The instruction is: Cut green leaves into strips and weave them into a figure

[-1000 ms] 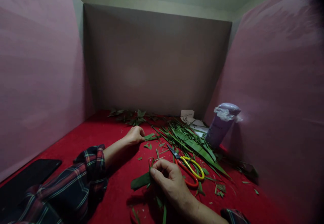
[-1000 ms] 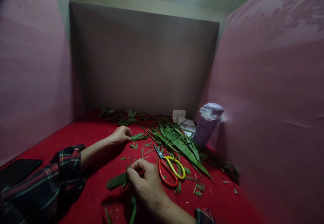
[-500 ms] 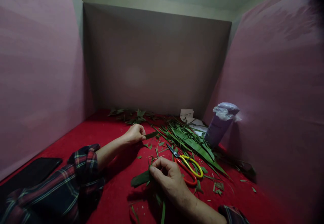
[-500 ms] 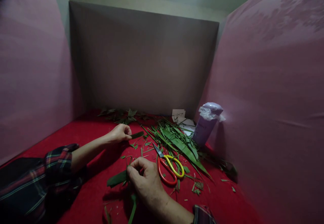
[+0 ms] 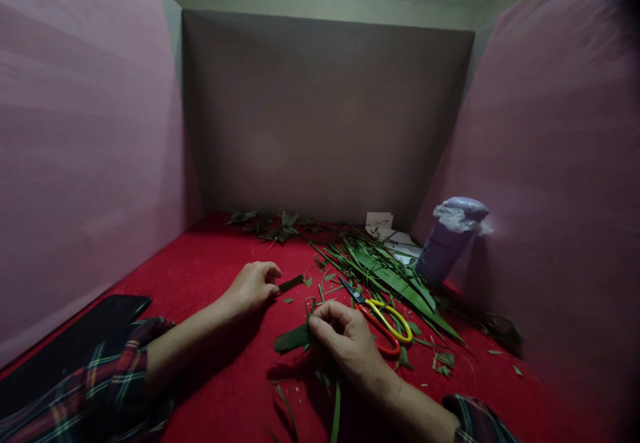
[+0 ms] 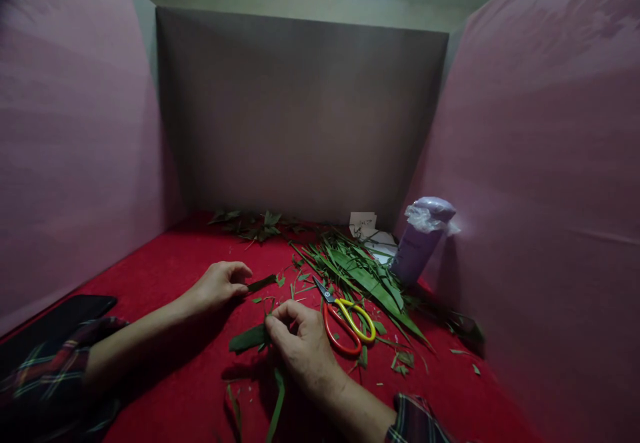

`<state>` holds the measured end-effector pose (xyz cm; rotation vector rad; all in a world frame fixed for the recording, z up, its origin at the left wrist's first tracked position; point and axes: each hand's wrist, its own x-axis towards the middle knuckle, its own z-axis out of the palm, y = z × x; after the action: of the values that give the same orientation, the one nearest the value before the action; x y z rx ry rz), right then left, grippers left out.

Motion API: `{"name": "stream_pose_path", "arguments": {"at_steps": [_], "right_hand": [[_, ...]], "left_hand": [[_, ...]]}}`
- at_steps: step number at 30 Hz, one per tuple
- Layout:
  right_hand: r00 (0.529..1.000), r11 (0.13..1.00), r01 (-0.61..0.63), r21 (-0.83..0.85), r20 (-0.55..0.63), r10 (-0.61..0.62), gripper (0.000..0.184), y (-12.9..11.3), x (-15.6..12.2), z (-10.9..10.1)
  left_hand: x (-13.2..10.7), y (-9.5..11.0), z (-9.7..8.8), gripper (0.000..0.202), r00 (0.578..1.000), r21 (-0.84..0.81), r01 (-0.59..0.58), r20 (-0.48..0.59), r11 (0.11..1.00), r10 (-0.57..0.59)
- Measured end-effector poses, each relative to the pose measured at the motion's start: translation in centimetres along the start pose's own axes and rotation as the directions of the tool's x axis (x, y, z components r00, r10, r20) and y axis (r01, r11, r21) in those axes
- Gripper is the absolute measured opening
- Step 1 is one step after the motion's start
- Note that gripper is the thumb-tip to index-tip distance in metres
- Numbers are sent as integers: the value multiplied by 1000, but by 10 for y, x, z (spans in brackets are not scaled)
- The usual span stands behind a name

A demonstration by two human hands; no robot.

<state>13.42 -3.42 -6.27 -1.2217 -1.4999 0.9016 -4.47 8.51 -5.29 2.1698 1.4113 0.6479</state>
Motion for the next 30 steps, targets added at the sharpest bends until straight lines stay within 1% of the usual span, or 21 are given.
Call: {"name": "stream_pose_path", "arguments": {"at_steps": [6, 9, 11, 13, 17, 21, 22, 24, 26, 30], "right_hand": [[1000, 1000, -2, -4, 0, 2, 21, 1, 0, 0], [1000, 1000, -22, 13, 7, 22, 22, 1, 0, 0], [999, 999, -40, 26, 11, 39, 22, 0, 0, 0], [999, 998, -51, 44, 13, 50, 21, -1, 0, 1], [995, 991, -100, 87, 39, 97, 21, 0, -1, 3], [989, 984, -134, 118, 76, 126, 22, 2, -3, 4], [988, 982, -137, 126, 82, 128, 21, 2, -3, 4], [988, 981, -139, 133, 88, 128, 20, 1, -4, 4], [988, 984, -137, 117, 84, 128, 20, 1, -4, 5], [987, 984, -146, 106, 86, 137, 19, -1, -3, 5]], "left_hand": [[-1, -5, 1, 17, 999, -88, 22, 31, 996, -19], [-2, -6, 0, 14, 998, -184, 65, 29, 981, -60], [-4, -5, -2, 11, 993, -281, 118, 49, 953, -109], [-8, -1, -5, 14, 982, -394, 187, 101, 900, -160], [-25, 15, -8, 23, 948, -600, 313, 240, 736, -207], [-41, 32, -4, 23, 920, -702, 389, 327, 597, -216], [-44, 34, -2, 22, 908, -742, 420, 355, 523, -224], [-46, 34, 1, 22, 892, -779, 453, 389, 434, -232], [-46, 32, 4, 22, 885, -792, 465, 404, 396, -232], [-48, 30, 5, 23, 889, -804, 457, 397, 380, -228]]}}
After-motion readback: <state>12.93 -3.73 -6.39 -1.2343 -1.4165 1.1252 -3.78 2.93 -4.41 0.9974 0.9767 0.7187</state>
